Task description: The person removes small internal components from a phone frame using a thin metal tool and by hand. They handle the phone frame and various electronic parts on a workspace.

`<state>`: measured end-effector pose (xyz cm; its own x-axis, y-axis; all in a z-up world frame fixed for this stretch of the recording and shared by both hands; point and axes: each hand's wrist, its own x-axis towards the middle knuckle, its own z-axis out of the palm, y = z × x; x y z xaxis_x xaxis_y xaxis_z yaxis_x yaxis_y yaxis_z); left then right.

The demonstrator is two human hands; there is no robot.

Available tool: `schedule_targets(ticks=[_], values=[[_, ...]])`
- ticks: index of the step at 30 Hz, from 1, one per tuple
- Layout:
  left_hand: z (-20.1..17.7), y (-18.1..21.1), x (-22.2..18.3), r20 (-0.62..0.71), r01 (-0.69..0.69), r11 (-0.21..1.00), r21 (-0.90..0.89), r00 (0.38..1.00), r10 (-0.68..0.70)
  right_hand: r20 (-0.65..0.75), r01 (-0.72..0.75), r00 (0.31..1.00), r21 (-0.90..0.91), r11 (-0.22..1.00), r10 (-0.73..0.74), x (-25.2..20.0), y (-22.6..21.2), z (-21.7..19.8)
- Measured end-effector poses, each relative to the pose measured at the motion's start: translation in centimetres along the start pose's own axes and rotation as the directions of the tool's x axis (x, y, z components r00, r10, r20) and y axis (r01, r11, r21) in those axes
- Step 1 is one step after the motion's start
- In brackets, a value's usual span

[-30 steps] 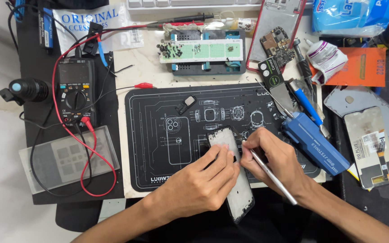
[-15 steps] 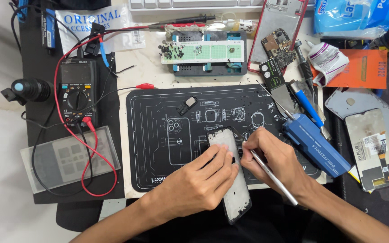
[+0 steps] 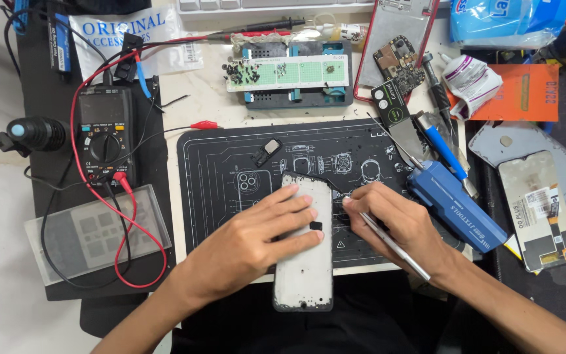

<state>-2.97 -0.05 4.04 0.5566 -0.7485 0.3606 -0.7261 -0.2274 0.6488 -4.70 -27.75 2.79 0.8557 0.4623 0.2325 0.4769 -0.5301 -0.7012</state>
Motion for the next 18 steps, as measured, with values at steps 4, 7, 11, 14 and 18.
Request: schedule_targets(ticks=[4, 7, 11, 14, 18], values=[[-0.4, -0.4, 0.0, 0.01, 0.025, 0.999, -0.033, 1.0, -0.025, -0.031, -0.09, 0.995, 0.001, 0.996, 0.09, 0.0, -0.1, 0.0], [-0.4, -0.2, 0.0, 0.01, 0.026, 1.0, -0.011, 1.0, -0.026, -0.049, -0.206, 0.978, -0.061, 0.977, 0.203, -0.3, -0.5, -0.1], [0.3, 0.8, 0.3, 0.017, -0.039, 0.992, 0.122, 0.999, 0.037, -0.075, -0.126, 0.99, -0.076, 0.989, 0.12, -0.5, -0.7, 0.0], [1.4, 1.9, 0.7, 0.026, -0.111, 0.944, 0.31, 0.994, 0.109, -0.111, -0.169, 0.98, -0.011, 0.986, 0.167, -0.9, -1.1, 0.3], [2.9, 2.8, 1.0, 0.01, -0.159, 0.856, 0.492, 0.984, 0.178, -0.133, -0.092, 0.987, 0.022, 0.995, 0.094, -1.3, -1.2, 0.8]])
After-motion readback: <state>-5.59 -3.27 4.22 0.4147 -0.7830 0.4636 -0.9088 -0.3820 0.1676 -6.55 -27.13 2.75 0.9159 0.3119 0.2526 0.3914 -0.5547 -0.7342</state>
